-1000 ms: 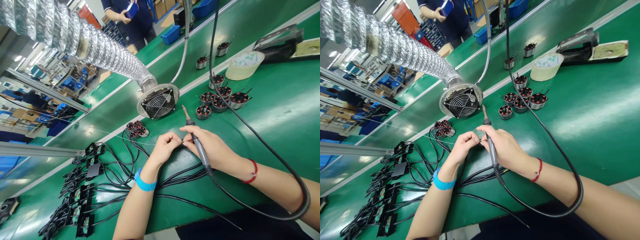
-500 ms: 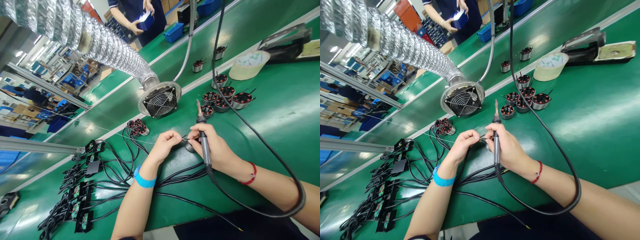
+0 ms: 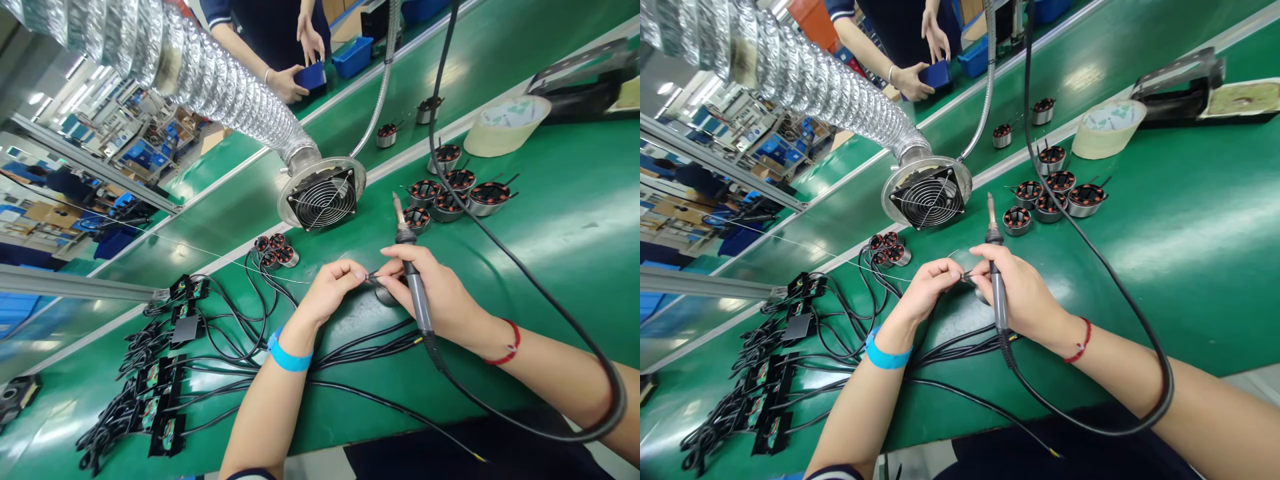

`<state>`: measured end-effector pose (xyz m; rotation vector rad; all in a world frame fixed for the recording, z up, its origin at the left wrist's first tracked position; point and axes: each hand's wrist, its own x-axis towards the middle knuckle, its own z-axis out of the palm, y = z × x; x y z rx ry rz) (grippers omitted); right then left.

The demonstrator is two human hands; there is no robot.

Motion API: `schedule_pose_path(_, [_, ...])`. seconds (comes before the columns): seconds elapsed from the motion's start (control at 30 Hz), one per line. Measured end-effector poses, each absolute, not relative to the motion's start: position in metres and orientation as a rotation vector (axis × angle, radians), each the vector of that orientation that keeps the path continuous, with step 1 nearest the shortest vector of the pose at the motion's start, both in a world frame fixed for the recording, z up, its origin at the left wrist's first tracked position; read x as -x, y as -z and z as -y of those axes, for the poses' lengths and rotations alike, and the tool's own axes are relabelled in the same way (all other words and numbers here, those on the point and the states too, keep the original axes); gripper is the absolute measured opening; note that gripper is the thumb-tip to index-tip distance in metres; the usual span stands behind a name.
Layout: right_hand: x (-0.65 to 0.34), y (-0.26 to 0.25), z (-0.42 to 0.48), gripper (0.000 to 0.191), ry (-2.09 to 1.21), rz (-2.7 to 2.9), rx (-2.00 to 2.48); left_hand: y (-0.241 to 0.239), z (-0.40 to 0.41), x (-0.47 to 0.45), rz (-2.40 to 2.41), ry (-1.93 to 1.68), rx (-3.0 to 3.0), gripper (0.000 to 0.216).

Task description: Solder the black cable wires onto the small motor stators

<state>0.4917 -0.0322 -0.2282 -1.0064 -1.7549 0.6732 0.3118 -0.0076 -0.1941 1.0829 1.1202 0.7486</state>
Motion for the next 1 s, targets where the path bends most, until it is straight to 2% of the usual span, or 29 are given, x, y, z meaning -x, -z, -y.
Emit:
schedule_pose_path(0.13, [-0.492,0.229,0.030,0.030,-0.491,1.853,0.963,0.195,0.007,-0.312,-1.133,-0.777,-1.105,0.027])
schedule_pose_path(0.3, [-0.493,0.233,0.029,0.042,-0.269,1.866,0.970,0.193,0.008,-0.313,-1.125,-0.796,-1.098,0.027])
schedule_pose_path(0.5, [-0.493,0.233,0.029,0.035,-0.258,1.953,0.975,0.193,0.009,-0.313,-1.143,-0.821,-1.098,0.028])
schedule_pose_path(0.67, [-0.490,0.230,0.029,0.029,-0.106,1.970,0.968,0.195,0.011,-0.313,-1.139,-0.796,-1.174,0.027])
schedule_pose_path(0.87, [-0.493,0.235,0.025,0.027,-0.262,1.921,1.008,0.177,0.020,-0.313,-1.278,-0.494,-1.593,0.017])
schedule_pose_path(1.0, [-0.501,0.238,0.022,0.032,-0.329,1.983,0.954,0.153,0.022,-0.293,-1.459,-0.461,-1.800,0.016])
